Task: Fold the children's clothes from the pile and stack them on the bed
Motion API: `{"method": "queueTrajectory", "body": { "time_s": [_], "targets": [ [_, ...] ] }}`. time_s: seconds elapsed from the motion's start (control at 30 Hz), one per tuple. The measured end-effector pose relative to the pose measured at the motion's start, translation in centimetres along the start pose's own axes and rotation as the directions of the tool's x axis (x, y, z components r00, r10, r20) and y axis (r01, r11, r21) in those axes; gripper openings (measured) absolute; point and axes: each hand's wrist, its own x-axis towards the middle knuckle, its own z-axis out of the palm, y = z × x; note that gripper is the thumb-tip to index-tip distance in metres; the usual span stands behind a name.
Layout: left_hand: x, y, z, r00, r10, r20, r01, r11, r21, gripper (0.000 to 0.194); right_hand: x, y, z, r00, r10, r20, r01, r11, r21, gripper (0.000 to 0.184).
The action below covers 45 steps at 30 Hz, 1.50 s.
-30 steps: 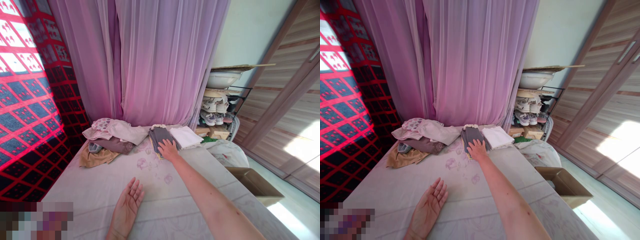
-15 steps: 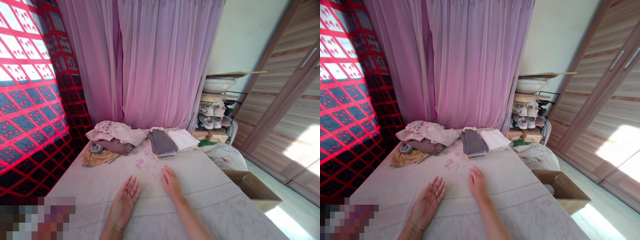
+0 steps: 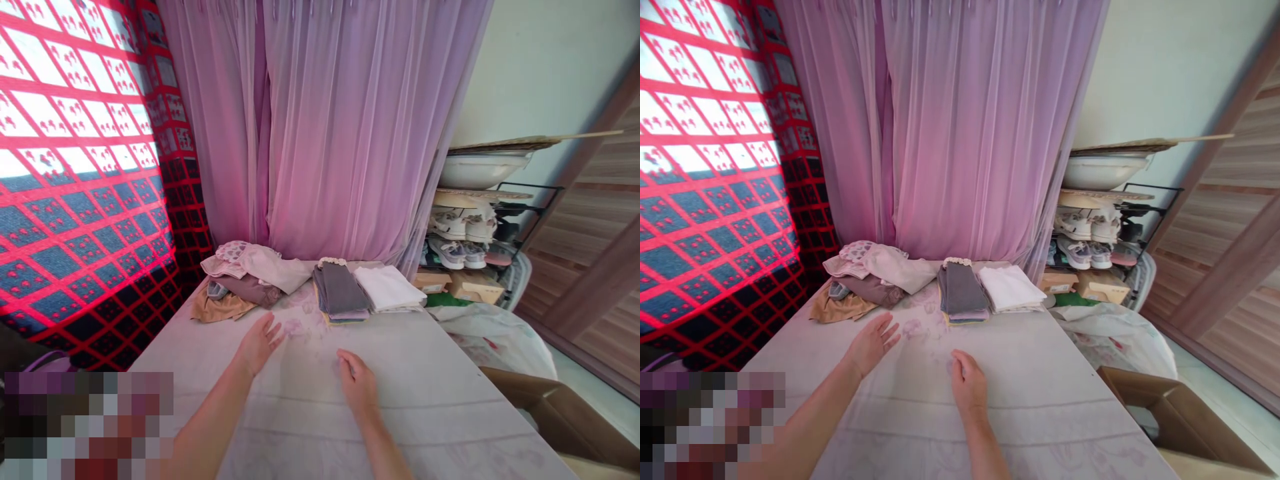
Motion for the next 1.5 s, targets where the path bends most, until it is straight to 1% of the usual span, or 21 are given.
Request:
{"method": "queueTrajectory", "body": {
  "time_s": [0.1, 0.2, 0.33, 0.43, 0.5, 0.67, 0.87, 0.97, 1.03, 1.13, 1.2, 1.3, 1.43, 1.5],
  "targets": [
    [2.6, 2.3, 1.7, 0.999, 0.05, 0.005, -0.05, 0.996, 0.067, 0.017, 0.1, -0.2, -0.1, 1.0, 0.024, 0.011, -0.024, 0.999, 0.021, 0.045],
    [5.4, 3.7, 3.0, 0.997, 0.069, -0.017, -0.067, 0.994, 0.081, 0.022, 0.1, -0.3, -0.1, 0.999, 0.047, 0.015, -0.047, 0.998, 0.034, 0.044],
    [8.8, 4.0, 4.1, 0.994, 0.079, -0.075, -0.072, 0.994, 0.085, 0.028, 0.1, -0.3, -0.1, 0.998, 0.067, 0.019, -0.068, 0.997, 0.034, 0.042],
    [10.7, 4.1, 4.6, 0.99, 0.082, -0.111, -0.073, 0.994, 0.082, 0.03, 0.1, -0.2, 0.0, 0.996, 0.08, 0.037, -0.081, 0.996, 0.022, 0.041],
    [11.4, 4.3, 4.7, 0.989, 0.079, -0.121, -0.069, 0.994, 0.082, 0.028, 0.1, -0.2, 0.1, 0.995, 0.09, 0.037, -0.09, 0.996, 0.012, 0.04],
    [12.0, 5.2, 5.1, 0.992, 0.068, -0.104, -0.059, 0.994, 0.088, 0.011, 0.1, -0.4, 0.3, 0.996, 0.081, 0.05, -0.08, 0.997, -0.01, 0.04],
    [12.1, 5.4, 5.6, 0.994, 0.056, -0.096, -0.052, 0.997, 0.051, 0.012, 0.1, -0.5, 0.2, 0.996, 0.067, 0.057, -0.066, 0.997, -0.031, 0.041],
    [11.7, 5.7, 6.2, 0.995, 0.083, -0.063, -0.082, 0.997, 0.008, 0.007, 0.1, -0.4, 0.2, 0.997, 0.055, 0.054, -0.054, 0.998, -0.025, 0.039],
    [10.9, 6.1, 6.3, 0.993, 0.115, -0.022, -0.116, 0.993, -0.036, 0.006, 0.2, -0.4, 0.3, 0.998, 0.05, 0.048, -0.049, 0.999, -0.021, 0.038],
    [8.9, 6.6, 5.5, 0.985, 0.171, 0.023, -0.167, 0.98, -0.11, 0.016, 0.2, -0.4, 0.3, 0.997, 0.062, 0.042, -0.061, 0.998, -0.02, 0.039],
    [7.1, 6.5, 4.0, 0.981, 0.193, 0.015, -0.188, 0.971, -0.145, 0.024, 0.2, -0.3, 0.3, 0.997, 0.066, 0.043, -0.065, 0.998, -0.019, 0.038],
    [4.2, 5.6, 0.8, 0.983, 0.184, -0.017, -0.185, 0.972, -0.144, 0.032, 0.3, -0.3, 0.2, 0.997, 0.054, 0.047, -0.054, 0.998, -0.022, 0.036],
    [0.6, 3.8, -3.0, 0.988, 0.142, -0.054, -0.146, 0.986, -0.081, 0.033, 0.3, -0.5, 0.0, 0.997, 0.042, 0.059, -0.04, 0.999, -0.037, 0.034],
    [-1.0, 3.2, -4.4, 0.989, 0.127, -0.08, -0.126, 0.992, 0.018, 0.031, 0.4, -0.7, -0.2, 0.997, 0.034, 0.069, -0.031, 0.998, -0.047, 0.034]
  ]
}}
